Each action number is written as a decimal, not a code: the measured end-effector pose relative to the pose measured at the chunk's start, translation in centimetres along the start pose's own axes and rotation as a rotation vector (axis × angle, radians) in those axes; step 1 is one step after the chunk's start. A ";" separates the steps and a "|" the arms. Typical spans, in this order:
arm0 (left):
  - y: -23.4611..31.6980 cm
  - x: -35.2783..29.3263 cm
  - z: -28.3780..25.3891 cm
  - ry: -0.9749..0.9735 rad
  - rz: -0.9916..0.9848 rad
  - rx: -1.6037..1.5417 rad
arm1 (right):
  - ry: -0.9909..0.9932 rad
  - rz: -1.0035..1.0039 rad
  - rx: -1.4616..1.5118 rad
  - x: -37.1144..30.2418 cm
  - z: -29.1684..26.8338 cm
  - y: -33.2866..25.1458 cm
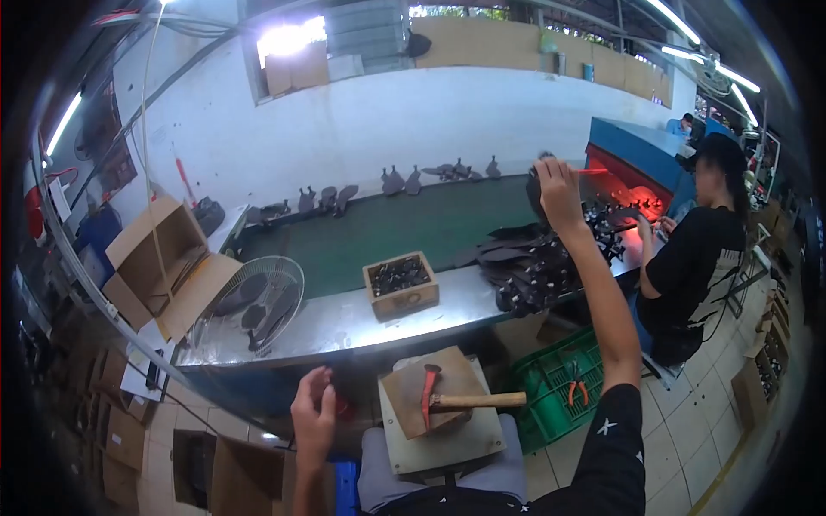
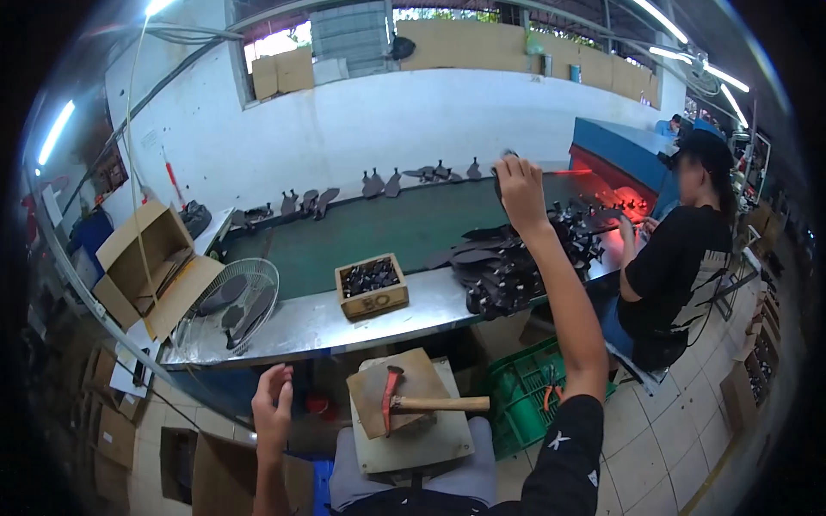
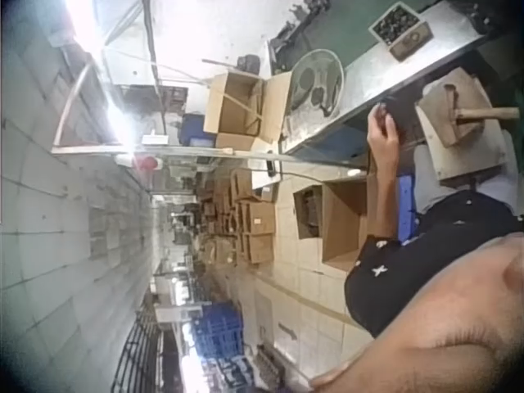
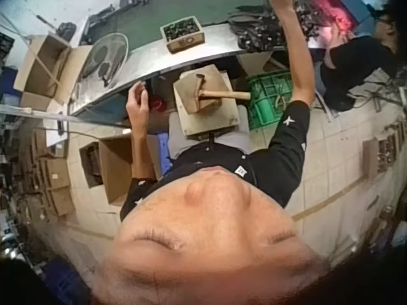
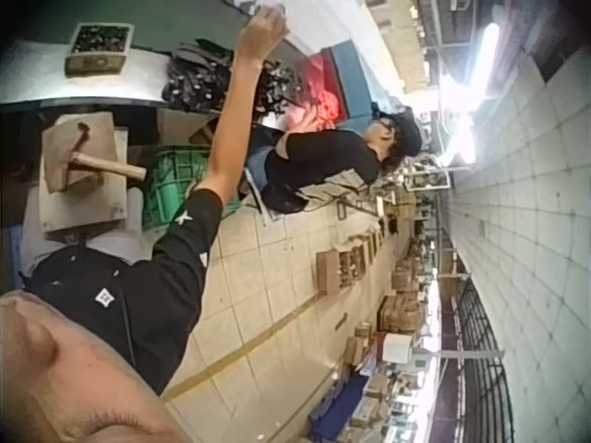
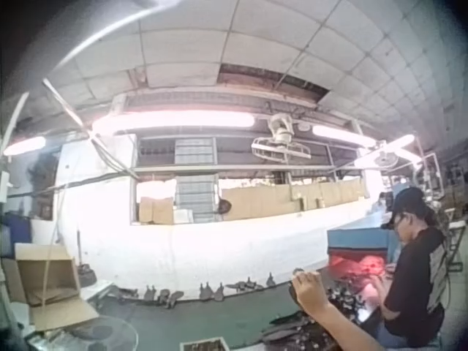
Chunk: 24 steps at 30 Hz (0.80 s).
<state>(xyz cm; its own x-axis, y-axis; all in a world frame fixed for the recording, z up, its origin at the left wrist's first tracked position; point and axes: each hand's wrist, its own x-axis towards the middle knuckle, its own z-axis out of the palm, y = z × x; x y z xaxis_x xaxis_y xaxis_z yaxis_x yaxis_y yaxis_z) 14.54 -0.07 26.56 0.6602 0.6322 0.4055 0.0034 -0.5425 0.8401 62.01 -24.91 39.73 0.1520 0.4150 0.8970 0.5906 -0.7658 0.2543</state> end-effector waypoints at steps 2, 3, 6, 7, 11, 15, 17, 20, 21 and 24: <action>2.2 1.2 1.0 0.038 0.224 0.219 | 0.152 -0.232 0.068 2.2 -6.7 -4.4; 3.4 1.9 1.7 0.057 0.384 0.333 | 0.171 -0.350 0.110 2.6 -9.5 -6.6; 9.0 3.1 4.8 -0.048 0.451 0.177 | 0.075 -0.641 0.526 2.0 -16.3 -13.2; 9.4 3.0 5.4 -0.162 0.397 0.049 | 0.036 -0.697 0.733 0.8 -17.7 -15.1; 5.8 0.8 6.6 -0.594 -0.168 -0.859 | -0.112 -0.401 1.247 -6.8 -18.2 -19.0; 1.2 -1.3 5.8 -0.657 -0.444 -1.290 | -0.516 0.127 0.792 -19.5 -13.5 -19.1; -1.4 -2.8 5.8 -0.484 -0.525 -1.113 | -1.006 0.175 0.738 -23.3 -14.8 -19.7; -6.8 -4.1 7.9 -0.119 -0.472 -0.333 | -1.116 0.076 0.563 -24.6 -15.1 -20.8; -7.3 -3.7 8.8 -0.188 -0.413 -0.110 | -1.128 0.082 0.567 -25.4 -15.2 -20.8; -9.3 -3.1 12.1 -0.212 -0.234 -0.057 | -1.025 0.232 0.524 -25.9 -14.9 -21.1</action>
<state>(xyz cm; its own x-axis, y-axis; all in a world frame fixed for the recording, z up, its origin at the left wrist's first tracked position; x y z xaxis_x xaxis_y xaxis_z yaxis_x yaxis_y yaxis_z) 21.55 -3.72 13.09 0.7882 0.6037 0.1195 0.1358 -0.3601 0.9230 33.84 -26.85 16.52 0.7247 0.6764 0.1313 0.6826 -0.6787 -0.2710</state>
